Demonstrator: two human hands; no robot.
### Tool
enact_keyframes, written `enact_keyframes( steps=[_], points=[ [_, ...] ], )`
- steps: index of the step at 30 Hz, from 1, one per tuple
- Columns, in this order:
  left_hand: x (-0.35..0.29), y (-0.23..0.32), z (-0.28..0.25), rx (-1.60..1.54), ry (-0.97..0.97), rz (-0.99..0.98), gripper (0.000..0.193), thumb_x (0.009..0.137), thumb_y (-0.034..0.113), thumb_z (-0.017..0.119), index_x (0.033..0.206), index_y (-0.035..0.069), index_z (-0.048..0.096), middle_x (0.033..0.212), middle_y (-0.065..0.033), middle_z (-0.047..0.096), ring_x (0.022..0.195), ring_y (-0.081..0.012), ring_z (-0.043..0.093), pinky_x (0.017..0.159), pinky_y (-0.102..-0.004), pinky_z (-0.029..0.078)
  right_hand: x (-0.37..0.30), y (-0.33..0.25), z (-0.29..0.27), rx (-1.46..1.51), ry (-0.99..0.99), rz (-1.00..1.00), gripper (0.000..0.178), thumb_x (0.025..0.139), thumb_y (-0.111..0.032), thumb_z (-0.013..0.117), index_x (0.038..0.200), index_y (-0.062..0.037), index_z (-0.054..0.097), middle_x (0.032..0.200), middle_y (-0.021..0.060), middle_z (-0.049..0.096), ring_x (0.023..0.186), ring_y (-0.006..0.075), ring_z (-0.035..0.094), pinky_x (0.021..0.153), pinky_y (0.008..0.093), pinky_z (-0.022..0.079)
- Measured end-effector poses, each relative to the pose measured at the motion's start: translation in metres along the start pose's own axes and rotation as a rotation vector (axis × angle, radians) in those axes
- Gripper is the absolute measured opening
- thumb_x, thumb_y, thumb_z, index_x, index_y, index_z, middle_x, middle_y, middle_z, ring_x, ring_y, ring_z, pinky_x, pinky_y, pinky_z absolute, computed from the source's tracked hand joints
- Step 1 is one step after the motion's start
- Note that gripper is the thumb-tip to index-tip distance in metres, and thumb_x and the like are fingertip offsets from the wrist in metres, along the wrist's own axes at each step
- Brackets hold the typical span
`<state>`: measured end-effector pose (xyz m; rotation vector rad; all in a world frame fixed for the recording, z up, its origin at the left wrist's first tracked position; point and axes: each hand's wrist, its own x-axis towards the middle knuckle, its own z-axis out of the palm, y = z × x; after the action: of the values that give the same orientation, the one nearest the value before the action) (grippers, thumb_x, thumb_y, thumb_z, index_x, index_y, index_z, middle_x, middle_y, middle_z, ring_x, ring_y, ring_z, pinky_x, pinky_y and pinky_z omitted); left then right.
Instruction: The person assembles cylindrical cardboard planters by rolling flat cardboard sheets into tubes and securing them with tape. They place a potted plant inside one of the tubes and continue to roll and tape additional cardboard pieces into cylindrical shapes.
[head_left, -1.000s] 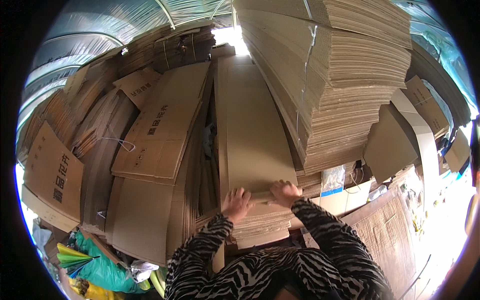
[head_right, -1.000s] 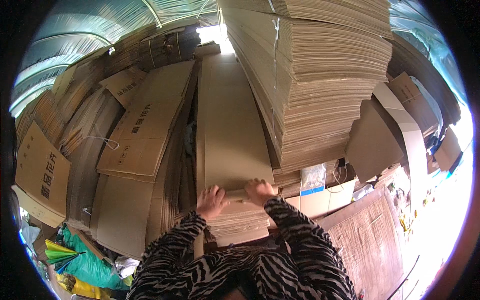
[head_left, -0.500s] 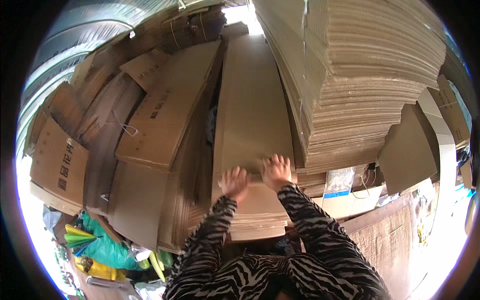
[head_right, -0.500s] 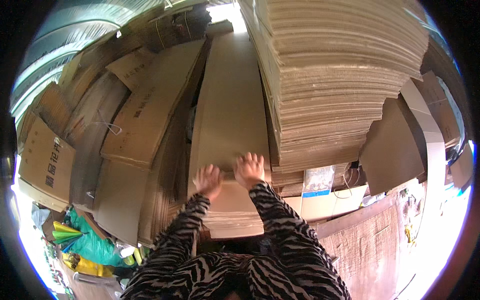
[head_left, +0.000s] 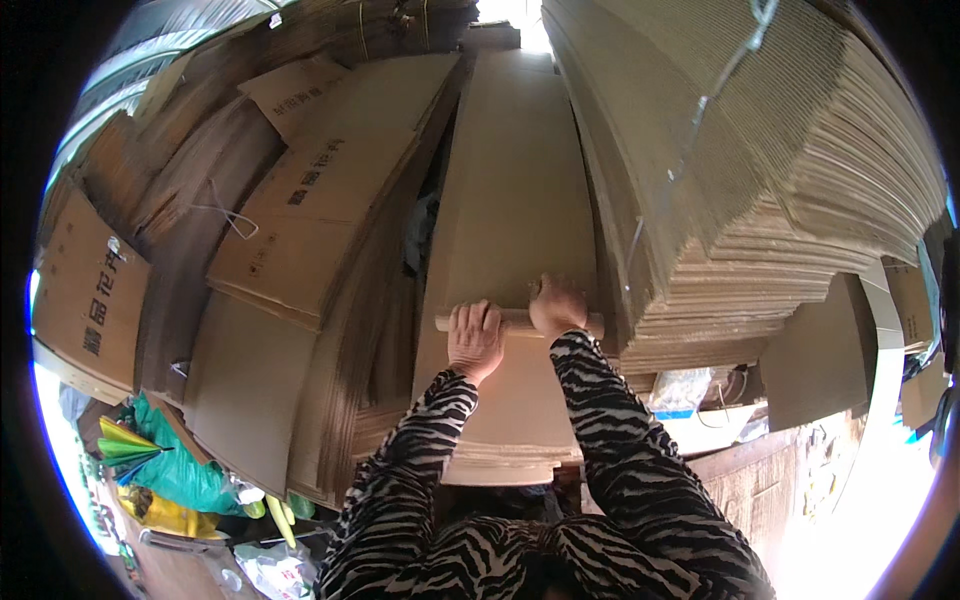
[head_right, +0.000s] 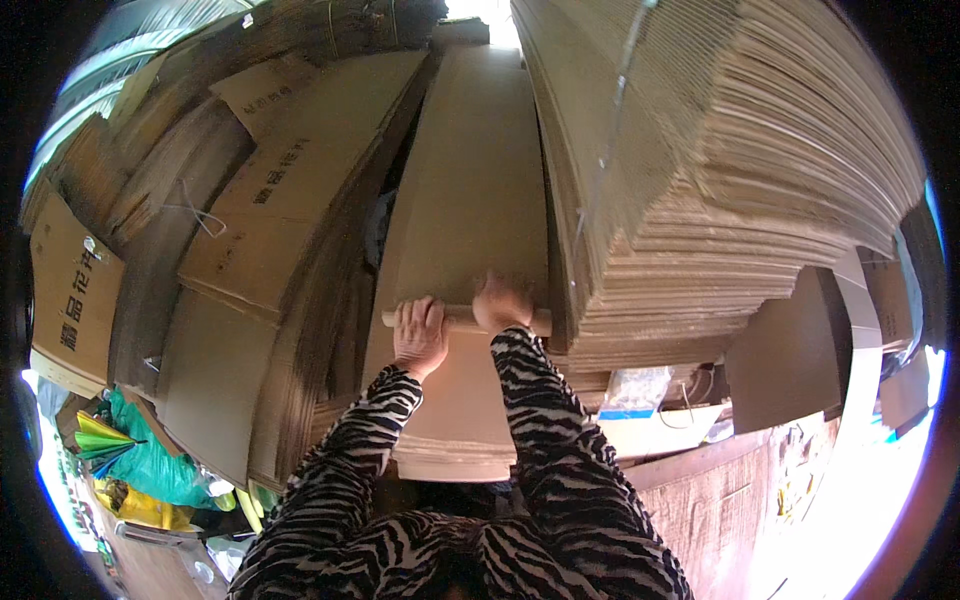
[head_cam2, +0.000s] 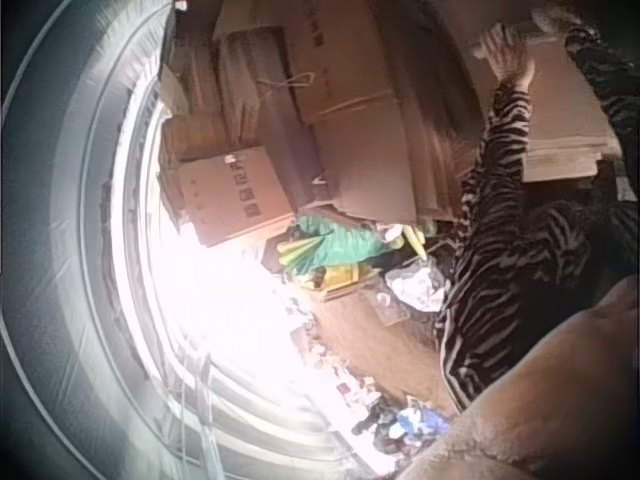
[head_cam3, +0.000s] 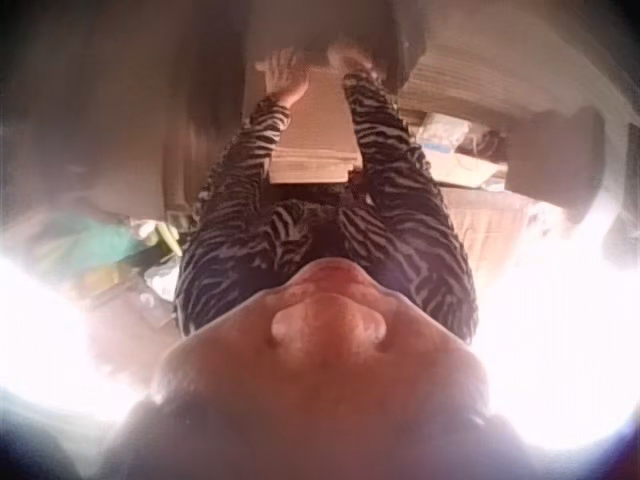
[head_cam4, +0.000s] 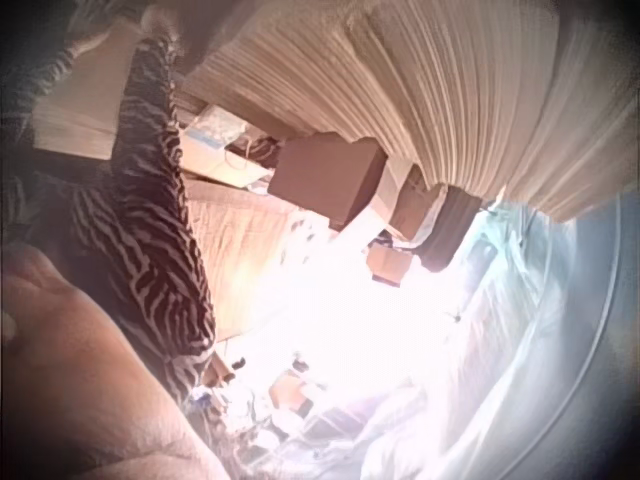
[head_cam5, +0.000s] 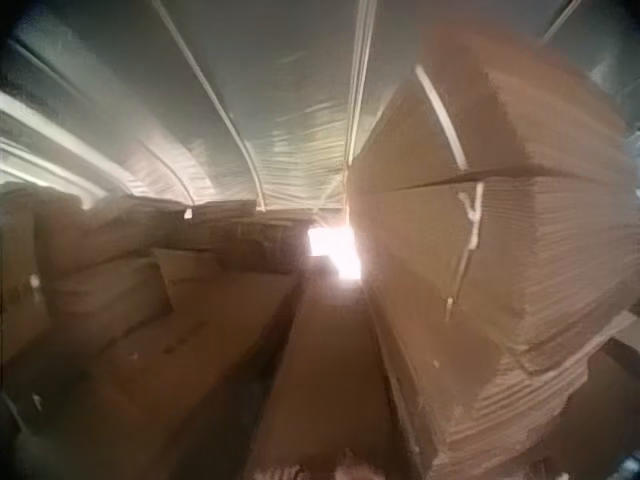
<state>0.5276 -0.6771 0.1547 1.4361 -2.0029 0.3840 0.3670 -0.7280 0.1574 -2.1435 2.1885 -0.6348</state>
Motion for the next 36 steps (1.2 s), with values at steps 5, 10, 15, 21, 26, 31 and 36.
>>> enact_keyframes(
  steps=[5,10,15,21,26,31,36],
  points=[
    [0.043,-0.024,0.019,-0.075,-0.294,-0.089,0.021,0.094,0.027,0.053,0.101,0.009,0.062,0.097,-0.0124,0.062,0.097,-0.0316,0.059,0.087,-0.0473,0.047,0.035,-0.011,-0.014,0.093,0.076,-0.220,0.025,0.093,-0.030,0.058,0.095,-0.0064,0.066,0.094,0.0144,0.066,0.093,0.0349,0.062,0.085,0.0505,0.047],
    [0.065,-0.048,0.040,-0.168,-0.446,-0.267,0.029,0.099,0.030,0.047,0.107,0.007,0.063,0.110,-0.0149,0.064,0.105,-0.0348,0.061,0.085,-0.0483,0.052,-0.010,-0.012,-0.014,-0.030,-0.101,-0.354,0.044,0.088,-0.043,0.065,0.119,-0.0109,0.062,0.121,0.0118,0.061,0.117,0.0305,0.055,0.102,0.0532,0.038],
    [0.059,-0.026,0.027,-0.034,-0.289,-0.112,0.024,0.096,0.031,0.052,0.106,0.011,0.062,0.113,-0.0148,0.062,0.106,-0.0342,0.058,0.087,-0.0479,0.050,0.004,-0.007,-0.017,-0.202,-0.134,-0.308,0.060,0.077,-0.053,0.072,0.120,-0.0111,0.064,0.126,0.0117,0.058,0.123,0.0324,0.050,0.104,0.0517,0.037],
    [-0.102,0.025,-0.088,-0.117,-0.412,0.049,0.058,0.094,0.040,0.057,0.135,-0.001,0.047,0.129,-0.0191,0.047,0.117,-0.0389,0.047,0.100,-0.0533,0.036,-0.129,0.007,-0.054,-0.129,-0.326,-0.523,0.060,0.078,-0.052,0.070,0.124,-0.0131,0.063,0.131,0.0092,0.057,0.126,0.0334,0.048,0.109,0.0515,0.033],
    [-0.076,0.026,-0.094,-0.053,-0.590,0.002,0.036,0.098,0.037,0.052,0.109,0.003,0.059,0.112,-0.0178,0.056,0.105,-0.0333,0.055,0.087,-0.0472,0.048,-0.155,0.001,-0.063,0.039,-0.110,-0.401,0.052,0.077,-0.042,0.074,0.118,-0.0119,0.064,0.117,0.0105,0.058,0.117,0.0320,0.051,0.109,0.0511,0.031],
    [-0.030,-0.025,-0.029,-0.032,-0.269,-0.099,0.026,0.096,0.032,0.056,0.087,0.008,0.061,0.104,-0.0106,0.056,0.097,-0.0285,0.057,0.079,-0.0453,0.048,-0.076,-0.022,-0.028,0.002,-0.047,-0.179,0.036,0.093,-0.039,0.055,0.108,-0.0101,0.069,0.115,0.0168,0.063,0.114,0.0365,0.056,0.109,0.0553,0.031],
    [-0.032,0.006,-0.030,0.048,-0.128,-0.096,0.026,0.096,0.033,0.053,0.097,0.008,0.060,0.103,-0.0113,0.059,0.101,-0.0309,0.056,0.091,-0.0466,0.041,0.004,-0.025,-0.021,-0.035,-0.291,0.053,0.049,0.100,-0.049,0.039,0.120,-0.0114,0.064,0.126,0.0164,0.063,0.117,0.0336,0.059,0.106,0.0532,0.037]
  ],
)
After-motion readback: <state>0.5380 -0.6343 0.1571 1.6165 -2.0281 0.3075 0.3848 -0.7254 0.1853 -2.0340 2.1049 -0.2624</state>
